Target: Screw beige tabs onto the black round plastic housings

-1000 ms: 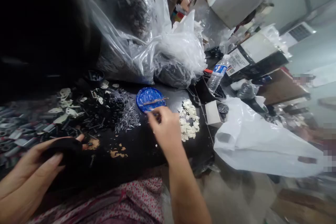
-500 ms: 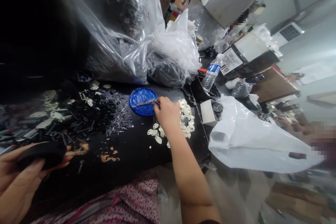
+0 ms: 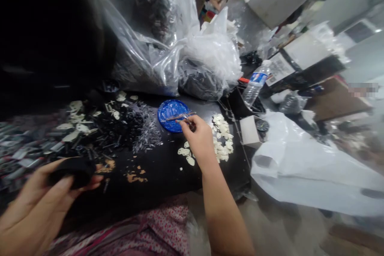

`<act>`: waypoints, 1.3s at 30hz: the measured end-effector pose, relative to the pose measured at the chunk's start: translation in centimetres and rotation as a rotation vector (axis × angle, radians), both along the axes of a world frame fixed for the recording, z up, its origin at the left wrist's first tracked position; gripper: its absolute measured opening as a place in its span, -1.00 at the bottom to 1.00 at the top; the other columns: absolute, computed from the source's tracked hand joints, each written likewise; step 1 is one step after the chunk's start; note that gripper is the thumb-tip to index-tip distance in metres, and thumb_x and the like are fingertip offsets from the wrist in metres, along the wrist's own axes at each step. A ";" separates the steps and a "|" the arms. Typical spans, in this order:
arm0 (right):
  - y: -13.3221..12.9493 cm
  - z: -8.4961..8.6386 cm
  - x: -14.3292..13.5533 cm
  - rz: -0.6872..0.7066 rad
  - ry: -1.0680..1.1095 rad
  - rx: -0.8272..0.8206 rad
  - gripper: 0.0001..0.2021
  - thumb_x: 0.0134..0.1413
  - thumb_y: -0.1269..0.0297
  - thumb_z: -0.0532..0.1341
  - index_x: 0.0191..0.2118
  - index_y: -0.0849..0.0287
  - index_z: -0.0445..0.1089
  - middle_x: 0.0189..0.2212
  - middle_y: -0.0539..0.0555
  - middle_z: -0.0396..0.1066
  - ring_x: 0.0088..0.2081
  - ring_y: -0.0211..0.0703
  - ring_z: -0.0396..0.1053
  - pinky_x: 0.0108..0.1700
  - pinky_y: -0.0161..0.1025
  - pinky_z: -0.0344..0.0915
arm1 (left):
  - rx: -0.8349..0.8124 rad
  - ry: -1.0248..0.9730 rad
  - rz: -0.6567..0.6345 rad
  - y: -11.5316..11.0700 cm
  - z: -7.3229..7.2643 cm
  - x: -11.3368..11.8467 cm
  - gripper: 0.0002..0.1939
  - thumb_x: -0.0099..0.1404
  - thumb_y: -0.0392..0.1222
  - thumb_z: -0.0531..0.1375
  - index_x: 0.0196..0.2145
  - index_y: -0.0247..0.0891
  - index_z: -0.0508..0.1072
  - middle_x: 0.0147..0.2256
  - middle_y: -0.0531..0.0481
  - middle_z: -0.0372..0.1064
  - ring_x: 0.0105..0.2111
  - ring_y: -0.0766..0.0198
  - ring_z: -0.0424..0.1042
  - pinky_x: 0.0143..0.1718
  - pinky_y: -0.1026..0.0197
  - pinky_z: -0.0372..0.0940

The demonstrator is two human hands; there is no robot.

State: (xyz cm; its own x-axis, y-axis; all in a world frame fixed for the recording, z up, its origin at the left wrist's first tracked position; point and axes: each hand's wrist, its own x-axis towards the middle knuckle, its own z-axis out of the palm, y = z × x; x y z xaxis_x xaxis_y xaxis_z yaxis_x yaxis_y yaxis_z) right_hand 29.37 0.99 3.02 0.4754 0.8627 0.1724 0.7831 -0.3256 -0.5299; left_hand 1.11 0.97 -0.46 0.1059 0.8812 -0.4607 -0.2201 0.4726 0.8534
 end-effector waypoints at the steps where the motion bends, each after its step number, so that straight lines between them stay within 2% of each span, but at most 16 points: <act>1: -0.4 0.0 -1.0 0.019 0.082 0.011 -0.78 0.12 0.10 0.18 -0.38 0.15 0.38 -0.55 -0.04 0.34 -0.50 -0.25 0.26 -0.43 -0.30 0.16 | -0.032 -0.073 0.001 -0.1 0.4 0.6 -0.72 0.17 -0.04 0.31 -0.17 -0.06 0.41 -0.32 0.17 0.56 -0.35 0.25 0.53 -0.26 0.28 0.44; 4: -1.3 0.1 -4.4 0.083 0.489 0.038 -0.75 0.10 0.05 0.21 -0.37 0.14 0.37 -0.58 -0.09 0.27 -0.57 -0.33 0.16 -0.51 -0.35 0.11 | -0.177 -0.282 -0.055 -0.1 1.2 2.0 -0.70 0.16 -0.09 0.31 -0.15 -0.14 0.41 -0.32 0.04 0.58 -0.35 0.19 0.56 -0.32 0.21 0.47; 7: -1.8 0.6 -7.3 0.122 0.834 0.031 -0.78 0.01 0.09 0.30 -0.39 0.13 0.38 -0.56 -0.10 0.31 -0.56 -0.37 0.15 -0.52 -0.39 0.11 | -0.288 -0.435 -0.127 0.5 1.7 2.4 -0.80 0.23 -0.20 0.26 -0.17 -0.23 0.45 -0.26 -0.05 0.57 -0.31 0.18 0.57 -0.29 0.19 0.47; 11: -1.9 1.9 -9.3 0.180 0.775 -0.012 -0.85 0.05 0.17 0.30 -0.39 0.12 0.41 -0.49 -0.09 0.42 -0.51 -0.37 0.25 -0.46 -0.42 0.19 | -0.360 -0.572 -0.166 1.0 2.0 2.3 -0.88 0.30 -0.28 0.19 -0.21 -0.25 0.50 -0.20 -0.03 0.56 -0.28 0.19 0.56 -0.25 0.17 0.48; 15: -1.9 2.6 -9.8 0.220 0.683 -0.041 -0.90 0.08 0.22 0.28 -0.38 0.11 0.42 -0.49 -0.09 0.42 -0.48 -0.35 0.31 -0.42 -0.42 0.26 | -0.354 -0.601 -0.188 0.8 1.9 2.4 -0.88 0.31 -0.27 0.18 -0.22 -0.23 0.51 -0.19 -0.02 0.54 -0.27 0.19 0.56 -0.25 0.16 0.48; 18: -2.1 2.7 -10.0 0.254 0.671 -0.051 -0.90 0.07 0.22 0.28 -0.38 0.11 0.40 -0.48 -0.08 0.42 -0.48 -0.32 0.33 -0.43 -0.39 0.28 | -0.244 -0.510 -0.196 0.3 1.7 2.2 -0.87 0.31 -0.18 0.19 -0.19 -0.17 0.48 -0.19 0.02 0.53 -0.23 0.19 0.53 -0.22 0.16 0.45; 22: -2.5 2.8 -10.3 0.304 0.572 -0.095 -0.90 0.09 0.22 0.27 -0.39 0.10 0.41 -0.50 -0.05 0.42 -0.46 -0.26 0.35 -0.41 -0.33 0.27 | -0.007 -0.213 -0.224 -0.4 1.1 1.5 -0.81 0.29 -0.10 0.20 -0.12 -0.04 0.45 -0.12 0.08 0.47 -0.05 0.21 0.42 0.00 0.23 0.30; 25: -2.9 2.9 -10.2 0.346 0.444 -0.074 -0.93 0.09 0.22 0.28 -0.35 0.08 0.45 -0.45 -0.03 0.44 -0.39 -0.22 0.36 -0.33 -0.27 0.26 | -0.025 -0.214 -0.262 -0.5 0.9 1.2 -0.81 0.29 -0.08 0.20 -0.12 -0.01 0.45 -0.09 0.08 0.43 -0.06 0.20 0.40 0.00 0.20 0.29; 27: -3.0 2.9 -10.0 0.396 0.514 -0.113 -0.89 0.06 0.22 0.30 -0.27 0.06 0.48 -0.39 -0.02 0.46 -0.35 -0.21 0.38 -0.29 -0.27 0.27 | -0.099 -0.314 -0.264 -0.5 0.8 1.1 -0.83 0.29 -0.08 0.20 -0.14 -0.01 0.46 -0.14 0.08 0.45 -0.13 0.21 0.42 -0.08 0.21 0.34; 29: -3.1 2.8 -9.6 0.466 0.706 -0.215 -0.85 0.07 0.20 0.29 -0.22 0.06 0.49 -0.37 -0.03 0.48 -0.33 -0.22 0.40 -0.27 -0.29 0.28 | -0.169 -0.375 -0.277 -0.6 0.8 0.8 -0.82 0.27 -0.07 0.22 -0.15 -0.01 0.47 -0.18 0.07 0.46 -0.19 0.21 0.45 -0.15 0.22 0.35; 32: -3.3 2.4 -9.3 0.517 0.946 -0.344 -0.87 0.10 0.20 0.25 -0.33 0.12 0.49 -0.43 -0.05 0.48 -0.37 -0.27 0.39 -0.28 -0.32 0.29 | -0.164 -0.332 -0.380 -1.1 0.4 -0.3 -0.82 0.25 -0.06 0.23 -0.17 -0.04 0.50 -0.17 0.05 0.46 -0.16 0.18 0.44 -0.14 0.23 0.32; 35: -3.4 1.8 -9.5 0.506 1.011 -0.392 -0.86 0.06 0.21 0.28 -0.41 0.15 0.46 -0.48 -0.07 0.47 -0.41 -0.30 0.37 -0.30 -0.34 0.28 | -0.102 -0.279 -0.447 -1.7 -0.1 -1.4 -0.83 0.25 -0.09 0.24 -0.18 -0.07 0.52 -0.19 0.05 0.47 -0.13 0.18 0.43 -0.08 0.23 0.28; 37: -3.2 1.4 -10.0 0.513 0.971 -0.401 -0.86 0.12 0.21 0.23 -0.36 0.13 0.48 -0.48 -0.06 0.48 -0.43 -0.29 0.39 -0.32 -0.33 0.27 | -0.140 -0.303 -0.370 -1.8 -0.2 -1.7 -0.82 0.26 -0.10 0.23 -0.17 -0.07 0.52 -0.21 0.05 0.49 -0.18 0.20 0.45 -0.09 0.21 0.31; 39: -2.7 0.8 -10.8 0.506 0.753 -0.339 -0.85 0.20 0.27 0.16 -0.26 0.11 0.48 -0.41 -0.03 0.52 -0.37 -0.24 0.42 -0.27 -0.26 0.26 | -0.190 -0.329 -0.231 -1.7 -0.1 -1.8 -0.84 0.26 -0.10 0.23 -0.18 -0.06 0.51 -0.21 0.06 0.50 -0.22 0.22 0.47 -0.10 0.19 0.35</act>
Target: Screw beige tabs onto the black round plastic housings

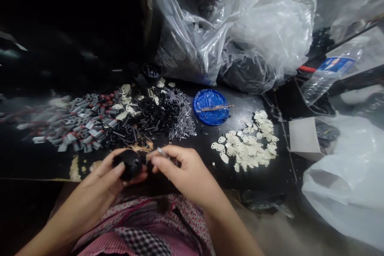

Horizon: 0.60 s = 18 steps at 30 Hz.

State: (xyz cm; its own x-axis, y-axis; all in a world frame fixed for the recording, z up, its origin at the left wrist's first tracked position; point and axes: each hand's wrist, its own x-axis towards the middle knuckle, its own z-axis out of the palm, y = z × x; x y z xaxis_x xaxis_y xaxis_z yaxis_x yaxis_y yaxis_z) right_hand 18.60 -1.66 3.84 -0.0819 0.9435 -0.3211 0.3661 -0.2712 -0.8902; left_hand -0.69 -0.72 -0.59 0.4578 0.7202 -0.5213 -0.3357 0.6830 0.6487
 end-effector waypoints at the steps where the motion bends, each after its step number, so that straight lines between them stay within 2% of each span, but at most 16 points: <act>1: 0.4 -0.4 -0.4 -0.010 -0.158 0.086 -0.84 0.21 0.31 0.14 -0.22 0.11 0.48 -0.36 -0.01 0.53 -0.32 -0.20 0.44 -0.22 -0.22 0.24 | -0.020 0.007 0.063 0.1 0.1 0.0 -0.84 0.26 -0.11 0.24 -0.19 -0.07 0.51 -0.20 0.06 0.50 -0.23 0.23 0.48 -0.10 0.19 0.36; 4: 1.6 -1.8 -1.5 0.024 -0.649 0.308 -0.85 0.20 0.38 0.14 -0.20 0.14 0.46 -0.25 0.06 0.52 -0.22 -0.07 0.42 -0.13 -0.10 0.12 | -0.023 0.034 0.167 0.3 0.3 0.3 -0.84 0.26 -0.12 0.24 -0.19 -0.09 0.50 -0.23 0.06 0.51 -0.25 0.26 0.49 -0.10 0.20 0.38; 7: 2.3 -2.7 -2.2 0.100 -0.858 0.373 -0.86 0.22 0.33 0.13 -0.24 0.17 0.45 -0.32 0.08 0.50 -0.31 -0.07 0.39 -0.18 -0.10 0.06 | -0.022 0.043 0.205 0.5 0.5 0.7 -0.81 0.28 -0.11 0.21 -0.14 -0.10 0.47 -0.18 0.03 0.51 -0.19 0.24 0.49 -0.07 0.17 0.39; 11: 1.7 -2.4 -2.5 0.040 -0.705 0.404 -0.92 0.18 0.31 0.20 -0.30 0.17 0.42 -0.38 0.01 0.48 -0.35 -0.15 0.37 -0.19 -0.16 0.05 | -0.027 0.014 0.277 0.8 0.8 1.2 -0.80 0.30 -0.15 0.20 -0.11 -0.12 0.45 -0.09 0.00 0.51 -0.03 0.17 0.44 0.06 0.08 0.32; 18: 0.8 -1.1 -2.4 -0.007 -0.416 0.421 -0.95 0.17 0.37 0.23 -0.29 0.13 0.45 -0.38 -0.06 0.49 -0.33 -0.23 0.37 -0.20 -0.21 0.07 | -0.062 -0.018 0.315 1.2 1.1 1.6 -0.86 0.28 -0.19 0.22 -0.18 -0.15 0.48 -0.16 0.03 0.54 -0.12 0.24 0.50 0.01 0.16 0.36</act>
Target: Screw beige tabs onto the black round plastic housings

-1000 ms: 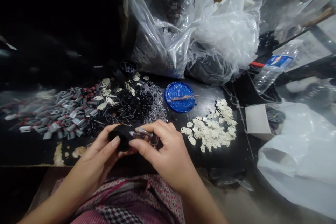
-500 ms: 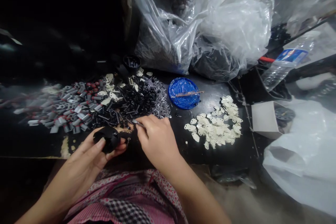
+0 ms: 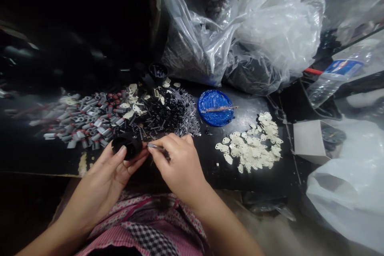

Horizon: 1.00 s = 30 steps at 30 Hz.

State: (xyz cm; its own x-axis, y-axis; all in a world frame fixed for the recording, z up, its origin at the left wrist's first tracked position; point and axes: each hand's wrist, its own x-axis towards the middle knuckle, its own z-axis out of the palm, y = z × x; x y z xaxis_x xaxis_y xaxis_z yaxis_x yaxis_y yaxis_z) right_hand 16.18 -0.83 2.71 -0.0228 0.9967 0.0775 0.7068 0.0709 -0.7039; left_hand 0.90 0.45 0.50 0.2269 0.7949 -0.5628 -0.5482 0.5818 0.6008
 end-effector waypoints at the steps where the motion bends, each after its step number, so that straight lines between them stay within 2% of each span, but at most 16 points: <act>1: 0.0 0.1 0.1 0.006 0.014 -0.002 -0.95 0.16 0.38 0.23 -0.27 0.13 0.45 -0.36 -0.05 0.50 -0.31 -0.23 0.38 -0.19 -0.21 0.08 | 0.001 0.003 -0.002 0.0 0.0 -0.1 -0.85 0.28 -0.19 0.22 -0.18 -0.15 0.48 -0.16 0.03 0.54 -0.13 0.24 0.50 0.00 0.18 0.37; 4: 0.1 0.3 0.3 0.038 0.013 0.015 -0.91 0.16 0.38 0.23 -0.22 0.12 0.46 -0.31 -0.03 0.52 -0.27 -0.21 0.40 -0.18 -0.18 0.09 | -0.001 0.000 -0.012 -0.1 0.1 -0.4 -0.86 0.27 -0.18 0.22 -0.18 -0.14 0.50 -0.17 0.03 0.55 -0.15 0.24 0.51 -0.04 0.19 0.40; 9: -0.1 1.1 -0.1 0.000 0.144 0.062 -0.97 0.14 0.34 0.24 -0.28 0.10 0.43 -0.38 -0.02 0.49 -0.34 -0.20 0.38 -0.21 -0.16 0.18 | 0.003 -0.044 -0.075 -0.3 0.1 -0.8 -0.85 0.25 -0.15 0.24 -0.20 -0.07 0.53 -0.14 0.08 0.53 -0.15 0.25 0.50 -0.10 0.25 0.41; 12: -0.2 1.2 -0.6 -0.024 0.191 0.092 -0.99 0.14 0.32 0.24 -0.31 0.09 0.41 -0.38 -0.03 0.48 -0.34 -0.21 0.38 -0.20 -0.16 0.20 | -0.013 -0.014 -0.115 -0.6 -0.1 -0.8 -0.83 0.20 -0.11 0.29 -0.21 -0.03 0.54 -0.16 0.09 0.52 -0.17 0.24 0.49 -0.21 0.31 0.43; 15: -0.4 1.3 -0.7 0.017 0.214 0.088 -0.98 0.15 0.33 0.25 -0.32 0.09 0.41 -0.39 -0.04 0.47 -0.33 -0.23 0.38 -0.18 -0.16 0.19 | -0.021 0.017 -0.130 -0.8 -0.3 -1.0 -0.84 0.16 -0.08 0.31 -0.25 -0.01 0.56 -0.23 0.08 0.51 -0.24 0.23 0.48 -0.34 0.33 0.42; 18: -0.4 1.8 -0.3 0.074 0.346 -0.043 -0.96 0.11 0.33 0.28 -0.35 0.09 0.41 -0.41 -0.06 0.44 -0.34 -0.24 0.39 -0.21 -0.20 0.23 | 0.001 0.003 -0.198 -0.7 -0.3 -1.5 -0.84 0.14 -0.05 0.32 -0.27 -0.04 0.56 -0.31 0.06 0.49 -0.30 0.23 0.47 -0.36 0.32 0.38; 21: -0.2 2.3 0.0 0.044 0.547 -0.302 -0.90 0.05 0.30 0.32 -0.40 0.10 0.37 -0.46 -0.09 0.41 -0.40 -0.27 0.40 -0.32 -0.30 0.28 | 0.008 -0.033 -0.298 -0.3 -0.2 -1.9 -0.82 0.14 -0.05 0.33 -0.29 -0.11 0.55 -0.35 0.06 0.48 -0.35 0.28 0.44 -0.32 0.33 0.35; 23: -0.3 2.4 0.0 0.014 0.594 -0.381 -0.89 0.03 0.29 0.32 -0.38 0.10 0.36 -0.47 -0.10 0.42 -0.42 -0.27 0.40 -0.36 -0.32 0.29 | 0.000 -0.041 -0.322 0.0 -0.2 -2.1 -0.82 0.13 -0.06 0.34 -0.30 -0.13 0.54 -0.36 0.06 0.48 -0.38 0.31 0.43 -0.31 0.34 0.34; 24: -0.4 2.3 -0.1 0.001 0.563 -0.350 -0.90 0.04 0.29 0.32 -0.37 0.09 0.37 -0.45 -0.09 0.43 -0.40 -0.26 0.41 -0.34 -0.30 0.29 | 0.000 -0.039 -0.320 0.1 -0.3 -2.1 -0.83 0.14 -0.06 0.33 -0.30 -0.13 0.54 -0.36 0.06 0.49 -0.39 0.31 0.43 -0.31 0.34 0.33; 26: -0.7 2.0 -0.4 0.001 0.409 -0.179 -0.95 0.08 0.32 0.30 -0.34 0.09 0.40 -0.41 -0.06 0.47 -0.35 -0.22 0.41 -0.27 -0.23 0.26 | 0.009 -0.037 -0.304 0.2 -0.4 -2.1 -0.85 0.17 -0.08 0.31 -0.28 -0.12 0.54 -0.35 0.06 0.49 -0.39 0.30 0.44 -0.31 0.32 0.34; 28: -1.1 1.7 -0.7 0.037 0.203 0.026 -0.95 0.12 0.38 0.25 -0.30 0.09 0.42 -0.39 -0.04 0.50 -0.33 -0.20 0.41 -0.21 -0.16 0.20 | 0.034 -0.040 -0.291 0.2 -0.7 -2.0 -0.87 0.20 -0.09 0.28 -0.28 -0.12 0.54 -0.34 0.05 0.49 -0.37 0.28 0.45 -0.31 0.31 0.35; 30: -1.4 1.7 -0.8 0.094 0.029 0.149 -0.91 0.15 0.42 0.22 -0.27 0.10 0.43 -0.38 -0.03 0.52 -0.34 -0.19 0.42 -0.21 -0.12 0.13 | 0.055 -0.036 -0.291 0.2 -0.9 -1.9 -0.86 0.22 -0.10 0.27 -0.26 -0.12 0.54 -0.31 0.04 0.50 -0.33 0.25 0.46 -0.31 0.30 0.36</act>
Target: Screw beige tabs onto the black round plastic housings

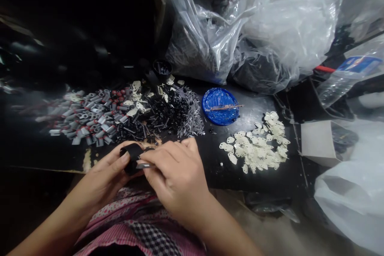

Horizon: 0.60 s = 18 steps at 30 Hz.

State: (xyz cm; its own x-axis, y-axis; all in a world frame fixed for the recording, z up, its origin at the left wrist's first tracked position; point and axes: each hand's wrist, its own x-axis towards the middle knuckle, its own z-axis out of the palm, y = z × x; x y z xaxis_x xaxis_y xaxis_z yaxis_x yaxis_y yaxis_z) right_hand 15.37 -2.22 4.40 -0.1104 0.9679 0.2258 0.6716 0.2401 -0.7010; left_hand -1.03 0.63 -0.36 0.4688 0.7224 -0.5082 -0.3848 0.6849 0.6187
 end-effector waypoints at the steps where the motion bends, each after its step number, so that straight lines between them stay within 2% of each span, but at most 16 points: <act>1: -0.1 0.1 0.0 0.016 -0.063 0.035 -0.91 0.16 0.43 0.20 -0.26 0.11 0.43 -0.39 -0.02 0.52 -0.35 -0.19 0.42 -0.22 -0.10 0.11 | 0.007 0.008 0.001 0.0 -0.1 0.0 -0.86 0.22 -0.11 0.27 -0.25 -0.13 0.54 -0.29 0.03 0.50 -0.30 0.24 0.46 -0.30 0.30 0.36; 4: 0.1 0.5 0.2 0.048 -0.145 0.058 -0.92 0.18 0.41 0.19 -0.24 0.13 0.43 -0.37 -0.01 0.52 -0.36 -0.19 0.42 -0.23 -0.11 0.08 | 0.013 0.027 0.008 0.0 -0.2 0.1 -0.84 0.21 -0.11 0.28 -0.23 -0.13 0.54 -0.26 0.02 0.51 -0.26 0.23 0.47 -0.28 0.30 0.38; 6: 0.2 0.9 0.5 0.061 -0.087 -0.052 -0.90 0.16 0.40 0.21 -0.20 0.13 0.41 -0.33 -0.02 0.50 -0.31 -0.21 0.41 -0.21 -0.15 0.14 | 0.013 0.034 0.027 0.1 -0.1 0.0 -0.85 0.20 -0.10 0.29 -0.26 -0.13 0.54 -0.29 0.04 0.51 -0.29 0.24 0.49 -0.30 0.31 0.39; 9: 0.3 1.2 1.1 0.053 0.026 -0.299 -0.77 0.10 0.49 0.21 -0.11 0.13 0.34 -0.20 0.01 0.43 -0.19 -0.25 0.39 -0.17 -0.26 0.25 | 0.010 0.080 0.109 0.3 0.0 -0.3 -0.85 0.19 -0.10 0.30 -0.26 -0.10 0.53 -0.37 0.09 0.51 -0.33 0.26 0.51 -0.32 0.33 0.40; 12: 0.2 1.3 1.4 0.098 0.066 -0.402 -0.70 0.10 0.53 0.19 -0.06 0.10 0.32 -0.13 0.00 0.40 -0.12 -0.29 0.38 -0.08 -0.34 0.28 | 0.029 0.141 0.134 0.5 0.2 -0.6 -0.84 0.20 -0.09 0.29 -0.24 -0.09 0.51 -0.36 0.10 0.51 -0.33 0.26 0.52 -0.29 0.31 0.40; 15: 0.2 1.5 1.5 0.146 0.097 -0.416 -0.71 0.16 0.44 0.18 -0.01 0.04 0.36 -0.10 -0.04 0.45 -0.09 -0.29 0.40 -0.02 -0.36 0.27 | 0.091 0.210 0.061 0.7 0.0 -1.0 -0.83 0.22 -0.06 0.27 -0.23 -0.10 0.48 -0.29 0.07 0.53 -0.29 0.23 0.51 -0.26 0.28 0.39; 18: 0.2 1.8 1.7 0.112 0.121 -0.451 -0.77 0.21 0.33 0.17 -0.03 0.05 0.40 -0.10 -0.02 0.48 -0.10 -0.25 0.42 -0.03 -0.33 0.28 | 0.262 0.324 -0.096 1.1 -0.2 -1.7 -0.82 0.26 -0.06 0.22 -0.19 -0.12 0.49 -0.22 0.01 0.54 -0.22 0.17 0.49 -0.17 0.23 0.36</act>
State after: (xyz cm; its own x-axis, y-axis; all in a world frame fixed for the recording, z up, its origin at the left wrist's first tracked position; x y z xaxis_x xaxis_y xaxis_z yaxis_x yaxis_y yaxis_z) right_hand 17.08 -2.03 6.24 -0.2184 0.9560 -0.1961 0.5665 -0.0395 -0.8231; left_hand -2.73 1.68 -0.54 0.3869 0.8074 -0.4454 -0.0837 0.5118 0.8550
